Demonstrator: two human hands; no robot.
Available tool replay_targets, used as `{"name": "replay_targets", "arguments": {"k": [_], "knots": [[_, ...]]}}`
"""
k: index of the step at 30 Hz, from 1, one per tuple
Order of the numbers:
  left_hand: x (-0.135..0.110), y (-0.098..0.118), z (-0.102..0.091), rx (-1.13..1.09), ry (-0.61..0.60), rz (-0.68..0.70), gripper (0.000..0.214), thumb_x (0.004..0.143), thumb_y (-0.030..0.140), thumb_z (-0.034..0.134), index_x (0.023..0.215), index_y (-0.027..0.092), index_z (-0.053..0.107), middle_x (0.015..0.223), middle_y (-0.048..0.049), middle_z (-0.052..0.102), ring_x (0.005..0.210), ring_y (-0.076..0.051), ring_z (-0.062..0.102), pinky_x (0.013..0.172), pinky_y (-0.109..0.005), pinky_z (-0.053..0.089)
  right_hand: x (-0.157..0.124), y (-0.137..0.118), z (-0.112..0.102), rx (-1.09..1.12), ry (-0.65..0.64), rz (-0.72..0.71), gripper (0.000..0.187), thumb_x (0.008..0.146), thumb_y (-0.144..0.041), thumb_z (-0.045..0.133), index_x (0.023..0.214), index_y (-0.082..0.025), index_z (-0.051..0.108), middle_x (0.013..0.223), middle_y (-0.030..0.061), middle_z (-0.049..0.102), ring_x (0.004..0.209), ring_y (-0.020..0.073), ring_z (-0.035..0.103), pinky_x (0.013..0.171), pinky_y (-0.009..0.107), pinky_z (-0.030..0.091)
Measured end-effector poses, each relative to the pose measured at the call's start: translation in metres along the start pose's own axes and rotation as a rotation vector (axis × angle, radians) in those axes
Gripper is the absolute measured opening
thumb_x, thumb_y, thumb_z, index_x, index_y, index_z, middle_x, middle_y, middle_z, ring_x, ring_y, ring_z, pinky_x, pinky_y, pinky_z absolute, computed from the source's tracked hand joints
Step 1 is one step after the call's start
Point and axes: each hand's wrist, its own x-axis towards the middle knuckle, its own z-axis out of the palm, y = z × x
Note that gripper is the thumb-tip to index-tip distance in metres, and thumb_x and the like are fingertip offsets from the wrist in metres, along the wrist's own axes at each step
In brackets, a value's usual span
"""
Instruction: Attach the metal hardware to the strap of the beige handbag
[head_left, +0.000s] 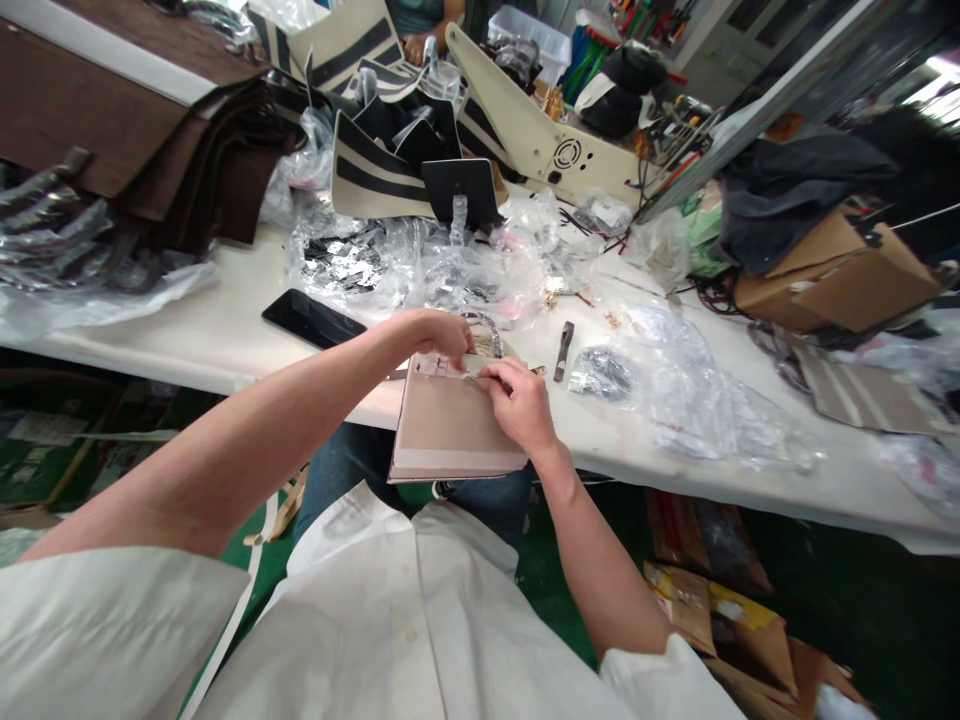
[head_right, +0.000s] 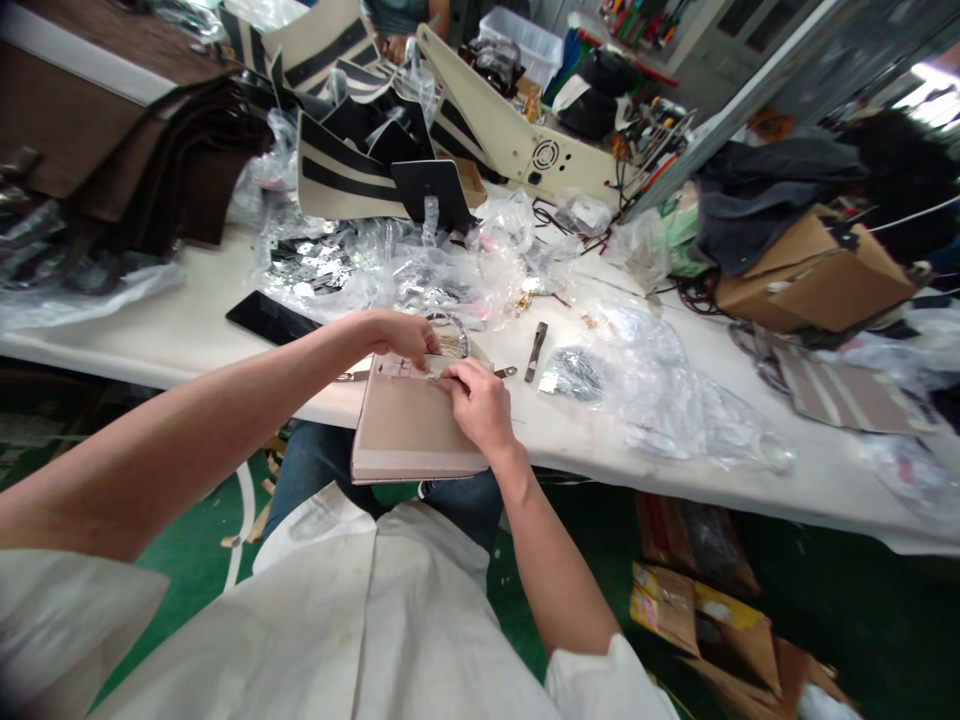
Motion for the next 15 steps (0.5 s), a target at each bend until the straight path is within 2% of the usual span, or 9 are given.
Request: {"name": "replay_targets", "arguments": {"k": [6,12,15], "knots": [[-0.002,0.004,-0.001,0.036,0.01,0.004,0.071,0.054,0.036,0.094,0.123,0.02,0.087,0.098,-0.0077,0.079,0.109,-0.04,0.068,0.088,-0.043,0.057,0.001,0.0,0.0,0.031,0.007,0.025,0.017,0.105,-0.026,0.064,0.098,-0.026,0.079,0.106,0.008,0.08,0.101,0.0286,0.074,0.093,0.04,0.057],[-0.001,-0.005,0.003,0.029,0.014,0.018,0.074,0.061,0.038,0.089,0.133,0.025,0.084,0.108,-0.0056,0.082,0.111,-0.036,0.068,0.093,-0.04,0.056,0.012,0.007,0.005,0.042,0.024,0.161,0.01,0.098,-0.028,0.073,0.096,-0.026,0.083,0.102,0.0042,0.082,0.093,0.0264,0.075,0.086,0.038,0.057],[0.001,-0.01,0.005,0.002,0.028,0.03,0.074,0.061,0.036,0.086,0.134,0.027,0.085,0.11,-0.004,0.082,0.112,-0.033,0.067,0.094,-0.038,0.055,0.015,0.006,0.006,-0.009,0.037,0.182,0.01,0.097,-0.028,0.075,0.096,-0.026,0.085,0.102,0.0042,0.083,0.09,0.0262,0.075,0.086,0.039,0.057]]}}
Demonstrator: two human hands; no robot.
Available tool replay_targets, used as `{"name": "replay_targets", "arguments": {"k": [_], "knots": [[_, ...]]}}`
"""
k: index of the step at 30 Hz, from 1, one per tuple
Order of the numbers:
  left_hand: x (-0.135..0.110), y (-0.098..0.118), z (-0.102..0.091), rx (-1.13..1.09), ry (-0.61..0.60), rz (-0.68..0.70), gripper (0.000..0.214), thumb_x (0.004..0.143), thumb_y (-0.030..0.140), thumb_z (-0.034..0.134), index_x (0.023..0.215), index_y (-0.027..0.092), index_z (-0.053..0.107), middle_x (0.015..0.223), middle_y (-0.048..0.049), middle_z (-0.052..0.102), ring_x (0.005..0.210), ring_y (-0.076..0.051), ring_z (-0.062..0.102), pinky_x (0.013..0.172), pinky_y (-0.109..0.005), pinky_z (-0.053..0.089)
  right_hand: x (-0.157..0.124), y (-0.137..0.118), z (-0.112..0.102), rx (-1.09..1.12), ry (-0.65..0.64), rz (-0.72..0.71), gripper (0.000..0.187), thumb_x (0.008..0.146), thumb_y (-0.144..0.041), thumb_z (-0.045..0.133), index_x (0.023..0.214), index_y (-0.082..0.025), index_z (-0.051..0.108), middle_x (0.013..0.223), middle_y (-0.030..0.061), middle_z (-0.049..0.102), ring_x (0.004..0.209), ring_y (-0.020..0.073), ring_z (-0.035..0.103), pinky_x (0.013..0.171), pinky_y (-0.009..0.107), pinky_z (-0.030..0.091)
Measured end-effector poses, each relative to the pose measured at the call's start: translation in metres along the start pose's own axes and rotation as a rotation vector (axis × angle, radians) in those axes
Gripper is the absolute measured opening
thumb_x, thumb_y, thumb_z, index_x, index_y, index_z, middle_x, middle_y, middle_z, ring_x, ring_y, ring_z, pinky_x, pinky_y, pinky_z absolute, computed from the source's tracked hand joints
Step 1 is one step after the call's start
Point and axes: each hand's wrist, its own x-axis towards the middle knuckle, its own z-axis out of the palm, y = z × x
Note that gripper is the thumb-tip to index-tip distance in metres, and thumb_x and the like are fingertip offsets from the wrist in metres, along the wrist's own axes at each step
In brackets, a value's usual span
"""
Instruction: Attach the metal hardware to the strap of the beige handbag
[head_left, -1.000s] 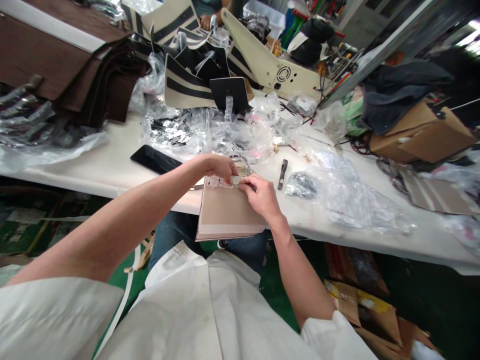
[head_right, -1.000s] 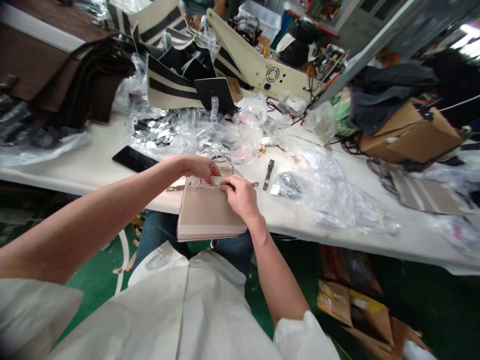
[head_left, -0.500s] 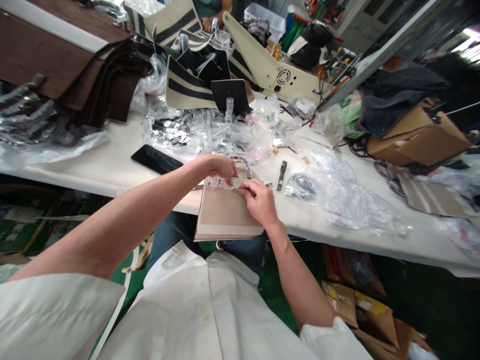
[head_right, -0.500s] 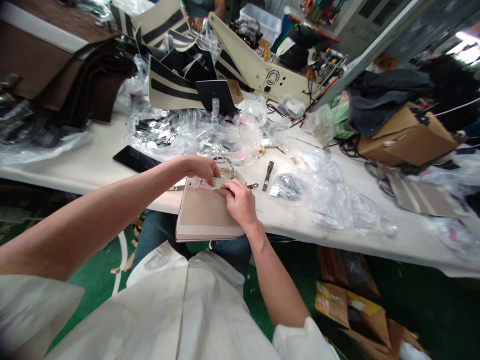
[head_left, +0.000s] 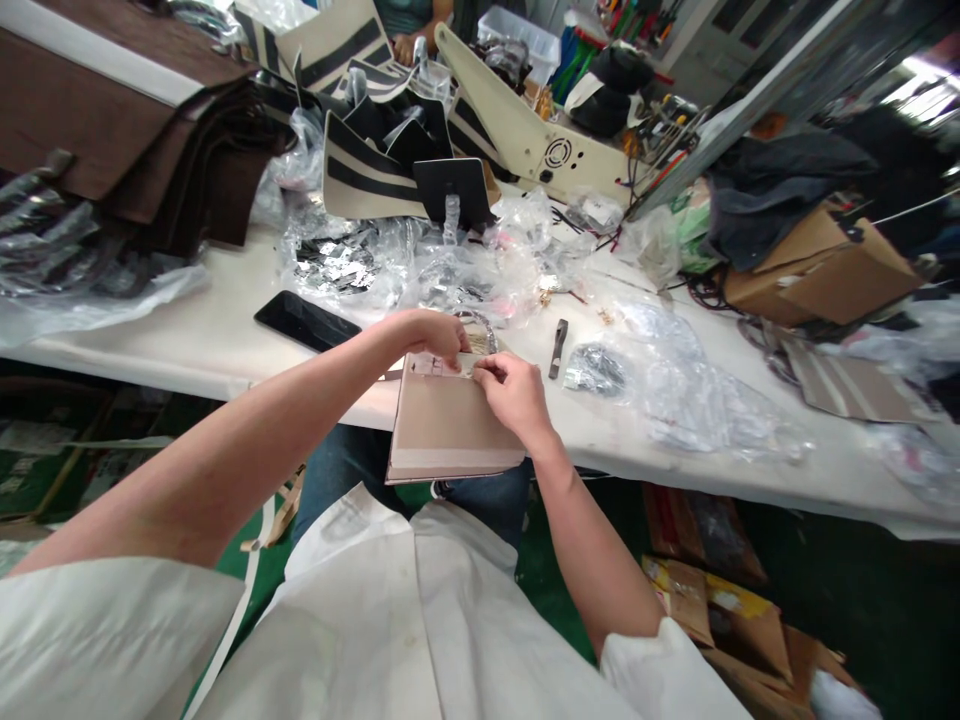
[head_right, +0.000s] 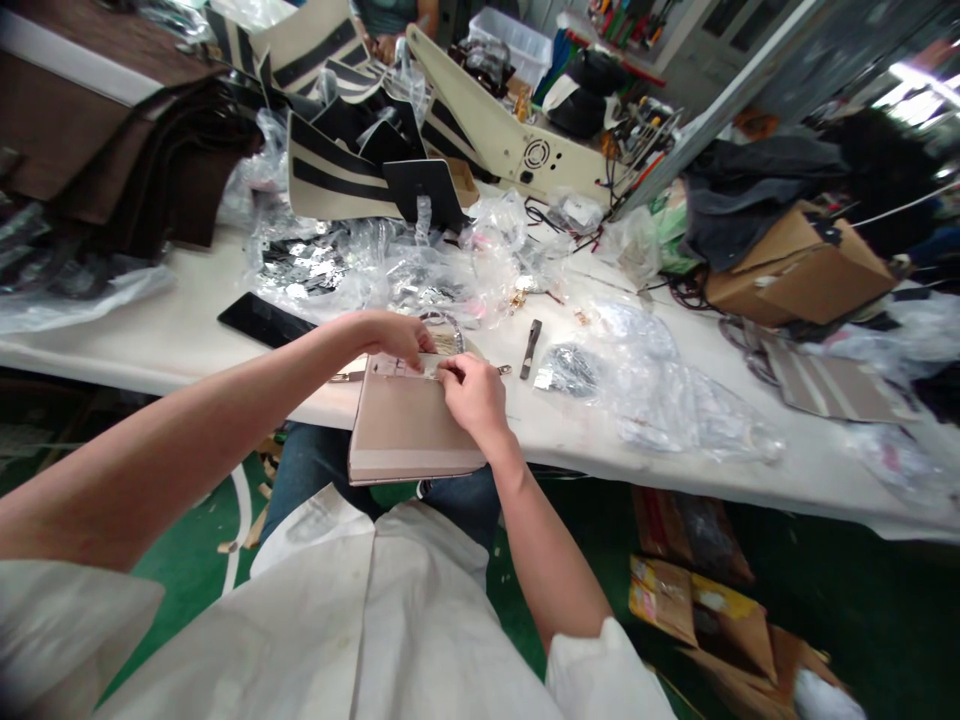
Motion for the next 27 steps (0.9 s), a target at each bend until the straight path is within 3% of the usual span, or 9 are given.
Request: {"name": "replay_targets", "arguments": {"k": [5,12,18,23,27], "knots": [[0.002,-0.005,0.001,-0.043,-0.028,0.047,0.074,0.059,0.035,0.08,0.133,0.03,0.085,0.109,-0.0012,0.083,0.11,-0.03,0.066,0.087,-0.032,0.052,-0.001,-0.006,-0.002,-0.038,-0.004,-0.056,0.014,0.099,-0.028,0.072,0.1,-0.027,0.087,0.105,0.0057,0.083,0.089,0.0263,0.074,0.085,0.039,0.057],[0.002,-0.015,0.004,-0.105,-0.03,0.124,0.064,0.058,0.04,0.079,0.12,0.026,0.087,0.11,-0.0011,0.084,0.109,-0.029,0.065,0.091,-0.033,0.051,-0.011,-0.016,-0.003,-0.13,0.014,-0.116,0.02,0.105,-0.023,0.067,0.102,-0.029,0.086,0.109,0.007,0.081,0.098,0.0292,0.074,0.086,0.04,0.055],[-0.009,-0.013,-0.001,-0.225,-0.149,0.25,0.052,0.056,0.045,0.089,0.104,0.025,0.088,0.106,-0.0017,0.084,0.111,-0.032,0.068,0.098,-0.035,0.051,-0.019,-0.017,-0.001,-0.222,0.005,-0.171,0.024,0.11,-0.023,0.062,0.109,-0.028,0.085,0.115,0.0081,0.079,0.105,0.0301,0.074,0.087,0.041,0.054],[-0.009,-0.011,-0.001,-0.162,-0.113,0.205,0.056,0.058,0.054,0.092,0.107,0.026,0.088,0.106,-0.0013,0.084,0.115,-0.033,0.067,0.1,-0.035,0.05,-0.021,-0.016,-0.001,-0.22,-0.026,-0.176,0.024,0.111,-0.027,0.061,0.114,-0.029,0.085,0.115,0.0088,0.079,0.103,0.0295,0.074,0.084,0.041,0.055],[-0.002,-0.01,0.001,-0.103,-0.054,0.126,0.071,0.059,0.054,0.09,0.124,0.026,0.087,0.113,-0.0025,0.085,0.115,-0.031,0.067,0.097,-0.033,0.051,-0.019,-0.012,-0.003,-0.189,-0.046,-0.186,0.024,0.111,-0.028,0.061,0.115,-0.028,0.085,0.114,0.0091,0.078,0.103,0.0297,0.075,0.086,0.042,0.057]]}}
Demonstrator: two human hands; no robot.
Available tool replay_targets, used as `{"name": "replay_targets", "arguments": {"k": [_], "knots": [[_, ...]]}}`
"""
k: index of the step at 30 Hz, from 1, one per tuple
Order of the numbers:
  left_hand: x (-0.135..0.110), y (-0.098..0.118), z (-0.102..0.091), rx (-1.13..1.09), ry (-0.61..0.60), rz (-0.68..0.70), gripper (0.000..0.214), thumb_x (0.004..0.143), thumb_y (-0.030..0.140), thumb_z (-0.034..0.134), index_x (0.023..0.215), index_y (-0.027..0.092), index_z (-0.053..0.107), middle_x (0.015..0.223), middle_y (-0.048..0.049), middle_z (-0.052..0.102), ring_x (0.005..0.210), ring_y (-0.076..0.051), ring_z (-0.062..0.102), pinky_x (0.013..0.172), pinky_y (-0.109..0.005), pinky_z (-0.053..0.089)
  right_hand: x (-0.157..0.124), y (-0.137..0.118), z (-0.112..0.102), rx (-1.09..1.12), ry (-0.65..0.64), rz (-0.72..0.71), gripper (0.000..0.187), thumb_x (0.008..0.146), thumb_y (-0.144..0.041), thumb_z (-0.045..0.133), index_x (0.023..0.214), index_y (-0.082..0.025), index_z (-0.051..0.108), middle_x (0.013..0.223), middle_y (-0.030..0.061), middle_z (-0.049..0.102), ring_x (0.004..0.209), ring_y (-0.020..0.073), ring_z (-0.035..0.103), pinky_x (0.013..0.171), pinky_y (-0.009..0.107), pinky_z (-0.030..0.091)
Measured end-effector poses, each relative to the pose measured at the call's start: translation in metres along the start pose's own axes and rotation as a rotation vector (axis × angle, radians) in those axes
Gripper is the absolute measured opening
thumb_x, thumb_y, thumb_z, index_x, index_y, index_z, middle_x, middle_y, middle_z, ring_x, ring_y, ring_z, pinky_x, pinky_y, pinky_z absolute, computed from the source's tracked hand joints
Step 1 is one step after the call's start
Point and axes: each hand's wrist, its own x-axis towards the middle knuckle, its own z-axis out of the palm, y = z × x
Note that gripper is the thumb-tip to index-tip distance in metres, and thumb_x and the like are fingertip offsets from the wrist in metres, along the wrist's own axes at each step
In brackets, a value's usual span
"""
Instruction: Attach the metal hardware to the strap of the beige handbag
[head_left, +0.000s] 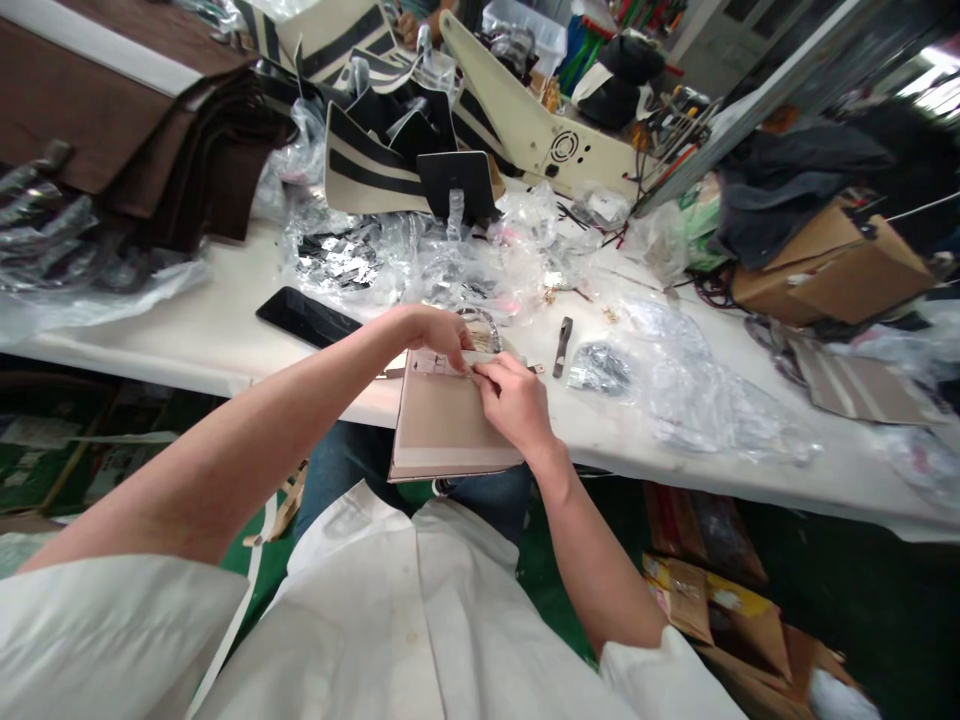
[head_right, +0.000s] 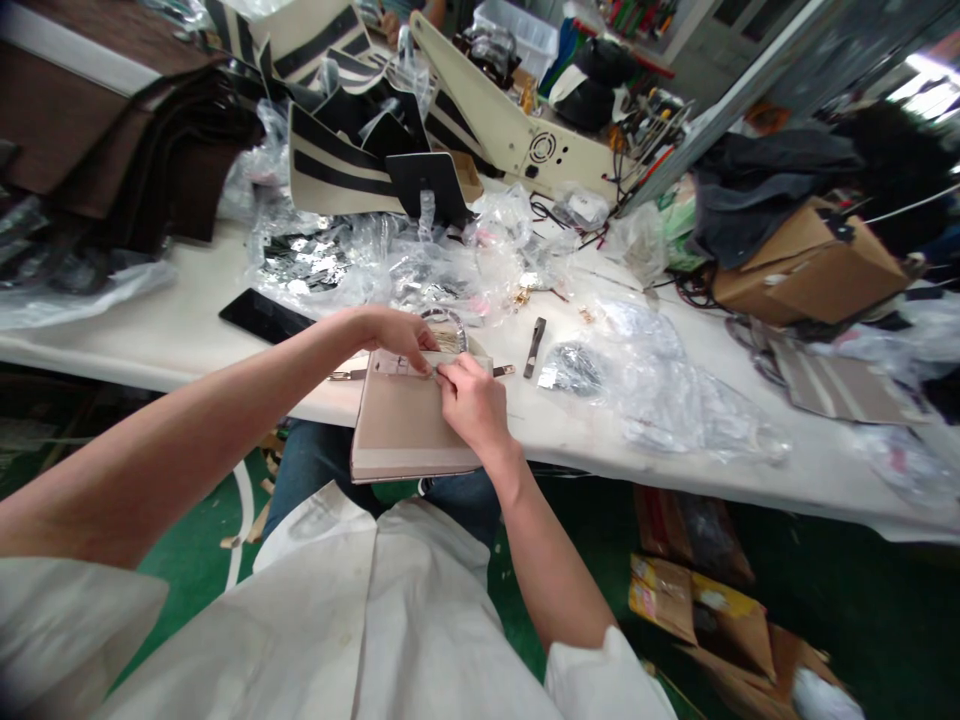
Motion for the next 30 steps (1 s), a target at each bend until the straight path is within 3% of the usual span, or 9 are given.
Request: {"name": "replay_targets", "arguments": {"k": [3,6,11,17,24,28,30], "knots": [[-0.001,0.001,0.001,0.046,0.04,-0.047,0.072,0.061,0.05,0.088,0.128,0.026,0.086,0.113,-0.0026,0.085,0.113,-0.032,0.067,0.093,-0.033,0.052,0.001,0.006,-0.001,0.069,0.002,-0.007,0.025,0.108,-0.027,0.064,0.123,-0.029,0.084,0.118,0.0096,0.079,0.106,0.031,0.075,0.092,0.044,0.059],[-0.006,0.001,0.004,0.062,0.059,0.014,0.065,0.062,0.05,0.086,0.121,0.022,0.088,0.11,-0.0036,0.084,0.111,-0.032,0.067,0.093,-0.033,0.052,0.0,0.01,0.001,0.15,0.036,-0.001,0.03,0.106,-0.026,0.067,0.132,-0.028,0.081,0.123,0.0107,0.079,0.106,0.0312,0.075,0.096,0.045,0.061],[-0.013,-0.002,0.007,-0.036,0.017,0.079,0.059,0.063,0.049,0.085,0.116,0.024,0.088,0.113,-0.0035,0.084,0.113,-0.031,0.067,0.097,-0.033,0.052,-0.005,0.011,0.006,0.178,0.068,0.009,0.019,0.108,-0.028,0.065,0.115,-0.026,0.083,0.114,0.0107,0.079,0.106,0.031,0.074,0.099,0.044,0.061],[-0.01,0.004,0.007,0.033,0.063,0.007,0.065,0.064,0.041,0.082,0.125,0.019,0.086,0.114,-0.0049,0.083,0.113,-0.033,0.067,0.097,-0.035,0.053,-0.012,0.011,0.011,0.185,0.112,-0.011,0.022,0.111,-0.028,0.065,0.11,-0.027,0.087,0.109,0.0102,0.077,0.101,0.0283,0.074,0.094,0.042,0.06],[-0.004,0.023,0.01,0.074,0.102,-0.185,0.078,0.064,0.028,0.084,0.141,0.017,0.08,0.125,-0.0094,0.083,0.117,-0.033,0.069,0.096,-0.034,0.055,-0.016,0.012,0.021,0.204,0.121,-0.017,0.021,0.11,-0.029,0.068,0.11,-0.025,0.089,0.108,0.0101,0.077,0.098,0.0261,0.075,0.09,0.04,0.062],[-0.006,0.032,0.01,0.122,0.096,-0.242,0.072,0.066,0.027,0.084,0.137,0.017,0.082,0.13,-0.009,0.082,0.12,-0.034,0.069,0.098,-0.034,0.056,-0.008,0.022,-0.001,0.281,0.068,-0.02,0.023,0.108,-0.036,0.07,0.11,-0.023,0.089,0.106,0.0096,0.081,0.09,0.0245,0.075,0.087,0.038,0.063],[-0.007,0.032,0.009,0.139,0.093,-0.24,0.068,0.066,0.029,0.085,0.134,0.019,0.084,0.126,-0.0084,0.083,0.119,-0.034,0.07,0.097,-0.034,0.056,0.008,0.041,-0.023,0.277,0.161,0.099,0.031,0.109,-0.042,0.068,0.122,-0.021,0.087,0.107,0.0102,0.083,0.084,0.0244,0.075,0.084,0.039,0.064]]}}
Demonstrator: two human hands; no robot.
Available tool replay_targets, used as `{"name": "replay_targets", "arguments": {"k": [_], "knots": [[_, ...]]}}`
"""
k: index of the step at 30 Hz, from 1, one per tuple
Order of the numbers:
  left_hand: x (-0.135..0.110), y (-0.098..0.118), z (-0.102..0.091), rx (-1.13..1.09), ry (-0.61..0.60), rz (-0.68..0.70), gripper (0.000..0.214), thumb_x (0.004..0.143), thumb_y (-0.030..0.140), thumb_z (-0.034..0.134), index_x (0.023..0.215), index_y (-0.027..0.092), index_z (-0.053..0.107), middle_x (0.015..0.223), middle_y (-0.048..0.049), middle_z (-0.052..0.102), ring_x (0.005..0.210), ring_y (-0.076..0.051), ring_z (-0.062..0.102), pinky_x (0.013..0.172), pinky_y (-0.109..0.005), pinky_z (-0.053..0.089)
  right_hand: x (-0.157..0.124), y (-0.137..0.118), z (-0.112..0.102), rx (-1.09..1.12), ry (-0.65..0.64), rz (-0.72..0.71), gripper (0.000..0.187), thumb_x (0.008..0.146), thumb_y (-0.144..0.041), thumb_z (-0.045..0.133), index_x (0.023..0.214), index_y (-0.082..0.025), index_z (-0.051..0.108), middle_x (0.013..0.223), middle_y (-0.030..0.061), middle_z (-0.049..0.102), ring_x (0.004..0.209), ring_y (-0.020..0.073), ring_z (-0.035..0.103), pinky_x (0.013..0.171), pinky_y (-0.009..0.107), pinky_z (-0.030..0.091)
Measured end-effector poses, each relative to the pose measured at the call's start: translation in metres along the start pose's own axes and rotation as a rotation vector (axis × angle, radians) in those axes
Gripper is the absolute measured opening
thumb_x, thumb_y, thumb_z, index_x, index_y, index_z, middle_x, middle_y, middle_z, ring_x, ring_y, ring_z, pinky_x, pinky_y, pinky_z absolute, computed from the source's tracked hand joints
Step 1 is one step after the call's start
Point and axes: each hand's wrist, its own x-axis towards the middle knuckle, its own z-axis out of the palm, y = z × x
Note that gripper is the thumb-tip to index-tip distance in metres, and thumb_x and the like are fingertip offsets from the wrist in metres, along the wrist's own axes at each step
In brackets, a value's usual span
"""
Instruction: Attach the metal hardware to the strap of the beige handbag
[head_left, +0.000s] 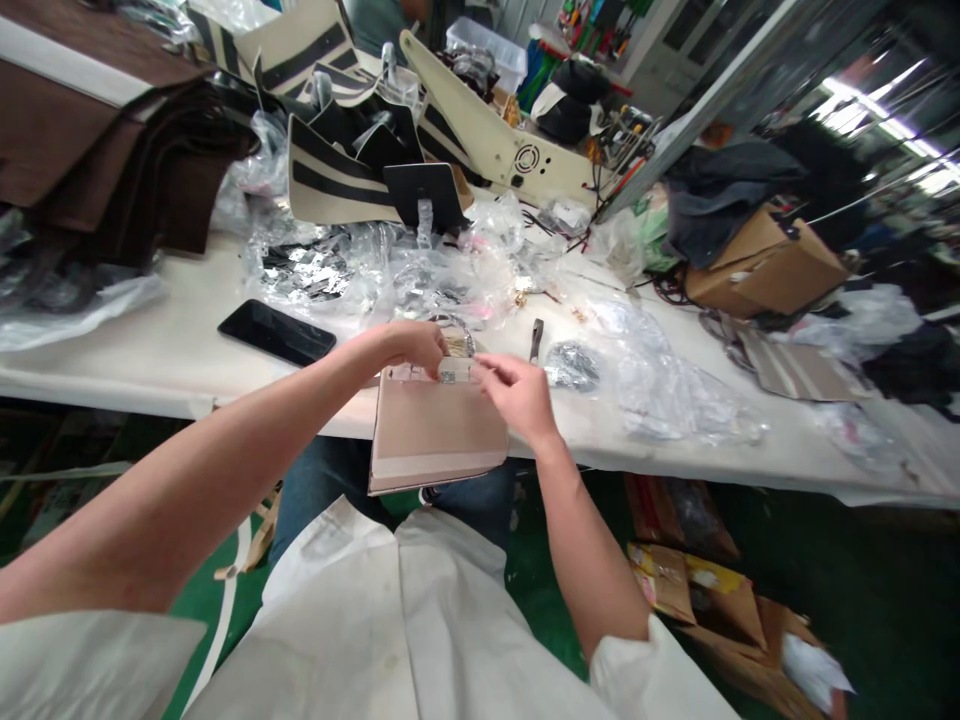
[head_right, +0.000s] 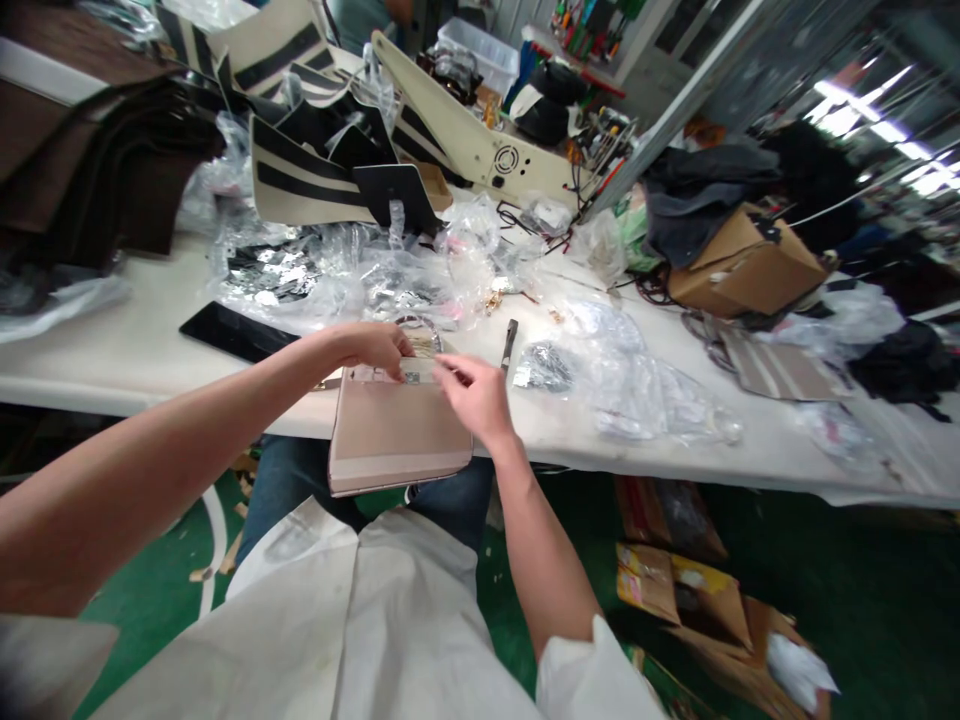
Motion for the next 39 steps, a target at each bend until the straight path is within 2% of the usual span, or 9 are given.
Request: {"name": "replay_targets", "arguments": {"k": [4,9,11,14,19,25,32,35,39], "knots": [[0.002,-0.003,-0.001,0.003,0.009,0.038,0.071,0.066,0.031,0.086,0.136,0.021,0.083,0.126,-0.0101,0.083,0.116,-0.033,0.07,0.092,-0.032,0.055,0.064,0.042,-0.047,-0.425,0.28,0.257,0.049,0.102,-0.043,0.075,0.136,-0.007,0.078,0.117,0.0223,0.082,0.109,0.0346,0.077,0.106,0.046,0.059],[0.005,-0.005,-0.001,0.052,0.016,0.062,0.07,0.065,0.033,0.085,0.134,0.023,0.085,0.12,-0.0065,0.084,0.112,-0.03,0.069,0.088,-0.03,0.054,0.111,0.088,-0.055,-0.579,0.027,0.637,0.037,0.087,-0.042,0.089,0.102,-0.01,0.079,0.119,0.0318,0.079,0.126,0.0445,0.074,0.105,0.046,0.058],[0.005,-0.007,-0.001,0.054,0.018,0.077,0.069,0.065,0.034,0.084,0.134,0.025,0.085,0.116,-0.0046,0.085,0.11,-0.03,0.069,0.087,-0.03,0.054,0.111,0.096,-0.05,-0.518,0.048,0.619,0.026,0.087,-0.036,0.085,0.097,-0.015,0.076,0.111,0.0258,0.081,0.118,0.04,0.078,0.1,0.041,0.059],[0.006,-0.01,-0.001,0.018,-0.012,0.103,0.071,0.065,0.035,0.083,0.135,0.024,0.085,0.115,-0.0053,0.085,0.112,-0.031,0.07,0.089,-0.031,0.055,0.099,0.103,-0.046,-0.387,0.143,0.553,0.032,0.094,-0.033,0.066,0.121,-0.017,0.067,0.106,0.014,0.082,0.091,0.0257,0.08,0.081,0.032,0.063],[0.007,-0.016,-0.004,-0.043,-0.074,0.132,0.074,0.063,0.038,0.086,0.136,0.023,0.083,0.123,-0.0087,0.084,0.124,-0.035,0.067,0.101,-0.037,0.054,0.071,0.106,-0.046,0.409,0.41,0.326,0.067,0.084,-0.042,0.075,0.144,-0.026,0.049,0.08,-0.0075,0.066,0.053,0.0121,0.056,0.047,0.02,0.049],[0.001,-0.018,-0.005,-0.108,-0.104,0.157,0.07,0.061,0.04,0.084,0.129,0.022,0.085,0.13,-0.0097,0.082,0.126,-0.037,0.067,0.106,-0.039,0.053,0.046,0.084,-0.05,0.561,0.397,0.107,0.043,0.083,-0.049,0.096,0.106,-0.023,0.071,0.086,-0.0041,0.063,0.058,0.0073,0.054,0.053,0.02,0.052],[0.0,-0.022,-0.004,-0.148,-0.121,0.164,0.078,0.062,0.048,0.087,0.136,0.025,0.083,0.126,-0.0091,0.083,0.129,-0.038,0.065,0.11,-0.042,0.05,0.044,0.054,-0.051,0.577,0.332,0.186,0.072,0.084,-0.079,0.089,0.064,-0.022,0.051,0.064,-0.002,0.057,0.042,0.0066,0.041,0.036,0.022,0.033],[0.0,-0.023,-0.002,-0.141,-0.095,0.173,0.076,0.064,0.047,0.085,0.137,0.024,0.082,0.124,-0.0092,0.084,0.124,-0.037,0.066,0.106,-0.04,0.052,0.043,0.039,-0.045,0.522,0.39,0.187,0.079,0.084,-0.082,0.088,0.056,-0.024,0.041,0.048,-0.0076,0.036,0.037,0.0061,0.028,0.034,0.024,0.02],[-0.001,-0.025,-0.002,-0.177,-0.12,0.204,0.065,0.064,0.044,0.084,0.126,0.025,0.086,0.119,-0.0053,0.085,0.115,-0.032,0.069,0.098,-0.035,0.053,0.033,0.001,-0.035,0.518,0.519,0.029,0.077,0.092,-0.072,0.087,0.054,-0.024,0.041,0.049,-0.0063,0.034,0.04,0.0076,0.031,0.038,0.027,0.021]]}}
